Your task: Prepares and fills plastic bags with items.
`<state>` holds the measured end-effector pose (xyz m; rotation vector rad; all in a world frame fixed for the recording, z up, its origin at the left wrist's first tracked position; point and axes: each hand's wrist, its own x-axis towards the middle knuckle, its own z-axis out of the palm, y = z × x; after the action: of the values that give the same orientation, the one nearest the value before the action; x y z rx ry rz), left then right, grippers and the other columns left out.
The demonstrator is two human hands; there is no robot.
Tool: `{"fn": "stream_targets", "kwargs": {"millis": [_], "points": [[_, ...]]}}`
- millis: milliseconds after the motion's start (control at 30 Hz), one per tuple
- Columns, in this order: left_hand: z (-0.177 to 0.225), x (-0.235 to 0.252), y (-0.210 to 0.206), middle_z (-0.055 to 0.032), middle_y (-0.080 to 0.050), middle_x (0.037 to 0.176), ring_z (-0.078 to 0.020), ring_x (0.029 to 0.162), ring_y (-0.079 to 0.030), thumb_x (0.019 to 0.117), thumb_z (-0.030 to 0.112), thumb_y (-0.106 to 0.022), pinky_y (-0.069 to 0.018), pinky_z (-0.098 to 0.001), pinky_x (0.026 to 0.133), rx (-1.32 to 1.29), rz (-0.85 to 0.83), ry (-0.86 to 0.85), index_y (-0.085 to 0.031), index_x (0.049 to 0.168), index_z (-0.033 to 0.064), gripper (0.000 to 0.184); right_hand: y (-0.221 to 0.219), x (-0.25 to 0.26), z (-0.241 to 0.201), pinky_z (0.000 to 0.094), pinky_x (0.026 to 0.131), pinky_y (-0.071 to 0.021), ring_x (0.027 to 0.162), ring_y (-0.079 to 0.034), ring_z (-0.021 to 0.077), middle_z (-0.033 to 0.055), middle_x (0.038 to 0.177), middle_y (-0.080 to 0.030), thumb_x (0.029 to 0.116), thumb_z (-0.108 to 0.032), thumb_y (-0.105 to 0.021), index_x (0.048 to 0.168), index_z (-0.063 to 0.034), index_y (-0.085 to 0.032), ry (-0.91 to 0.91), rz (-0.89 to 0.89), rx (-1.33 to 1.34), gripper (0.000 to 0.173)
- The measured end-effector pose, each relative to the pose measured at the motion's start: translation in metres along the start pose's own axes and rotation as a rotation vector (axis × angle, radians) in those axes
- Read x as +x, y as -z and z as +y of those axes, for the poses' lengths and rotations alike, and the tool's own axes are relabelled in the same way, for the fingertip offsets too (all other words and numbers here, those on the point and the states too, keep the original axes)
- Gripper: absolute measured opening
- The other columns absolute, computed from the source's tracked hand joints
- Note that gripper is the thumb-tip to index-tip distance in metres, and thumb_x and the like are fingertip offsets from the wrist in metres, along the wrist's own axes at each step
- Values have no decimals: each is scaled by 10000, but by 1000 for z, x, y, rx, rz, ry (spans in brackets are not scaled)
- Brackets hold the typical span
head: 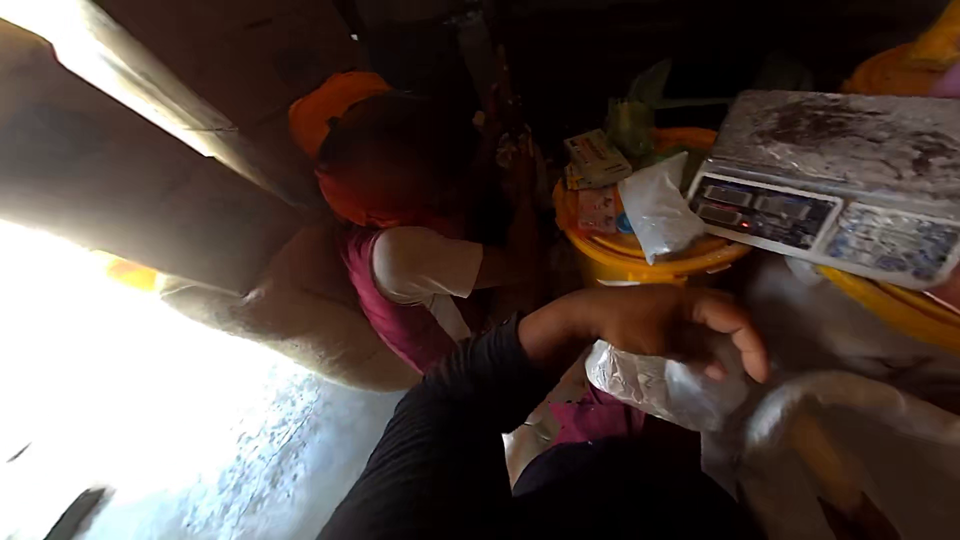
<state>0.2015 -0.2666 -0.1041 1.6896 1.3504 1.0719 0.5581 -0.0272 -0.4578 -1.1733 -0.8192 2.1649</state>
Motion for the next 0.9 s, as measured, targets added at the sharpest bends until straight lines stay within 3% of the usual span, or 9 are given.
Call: {"fn": "stream_targets", "kwargs": {"millis": [67,133,233,333,433,533,667,900], "points": [[7,28,-5,-80,-631,958,-69,944,-584,915,-81,-604,-479,-192,830,55,-6,-112,-719,883,-38,127,3,-4,4,321,1007,-537,1190,-614,148,85,1363,-563,1086,-158,-410,1492,-22,-382,17,31,-68,429],[-8,53,-9,-100,-679,985,-149,979,-637,903,-58,-649,-524,-287,891,410,39,-101,-761,903,18,136,-1,-7,0,319,928,-560,1113,-627,155,109,1320,-567,1078,-147,-433,1464,-16,-419,8,140,-86,407],[-33,84,-25,-168,-663,1197,-322,1048,-680,924,18,-681,-574,-493,894,901,7,128,-740,1130,38,216,-9,-26,-18,326,907,-567,1088,-640,180,143,1317,-573,1086,-138,-424,1447,3,-445,-6,209,-99,388],[-32,115,-43,-201,-595,1358,-444,1078,-662,981,-20,-568,-547,-637,824,1112,-125,350,-653,1318,31,352,-11,-34,-31,335,870,-573,1048,-643,188,152,1297,-574,1080,-86,-411,1436,10,-452,-11,242,-65,371],[-34,129,-63,-192,-543,1446,-465,932,-692,957,-96,-529,-556,-637,708,1165,-239,304,-581,1413,41,479,-6,-45,-42,332,817,-592,967,-664,182,138,1204,-597,1074,-57,-407,1391,25,-467,2,257,21,334],[-34,141,-82,-148,-466,1547,-429,837,-701,919,-110,-576,-564,-610,687,1111,-354,262,-491,1518,96,639,-3,-59,-52,335,796,-600,917,-671,182,121,1135,-607,1071,-46,-399,1357,33,-477,38,285,92,306],[-40,164,-102,-133,-353,1620,-426,1026,-671,902,-64,-646,-549,-608,815,996,-547,315,-357,1595,120,773,-7,-84,-72,339,765,-599,875,-669,192,121,1101,-606,1064,-22,-379,1338,16,-489,80,379,143,297],[-57,201,-156,-160,-402,1583,-392,1315,-546,887,-49,-678,-492,-598,1010,771,-590,257,-350,1591,81,787,-3,-139,-126,343,776,-607,870,-685,173,86,1060,-645,1073,-60,-400,1294,0,-542,158,324,38,270]]}}
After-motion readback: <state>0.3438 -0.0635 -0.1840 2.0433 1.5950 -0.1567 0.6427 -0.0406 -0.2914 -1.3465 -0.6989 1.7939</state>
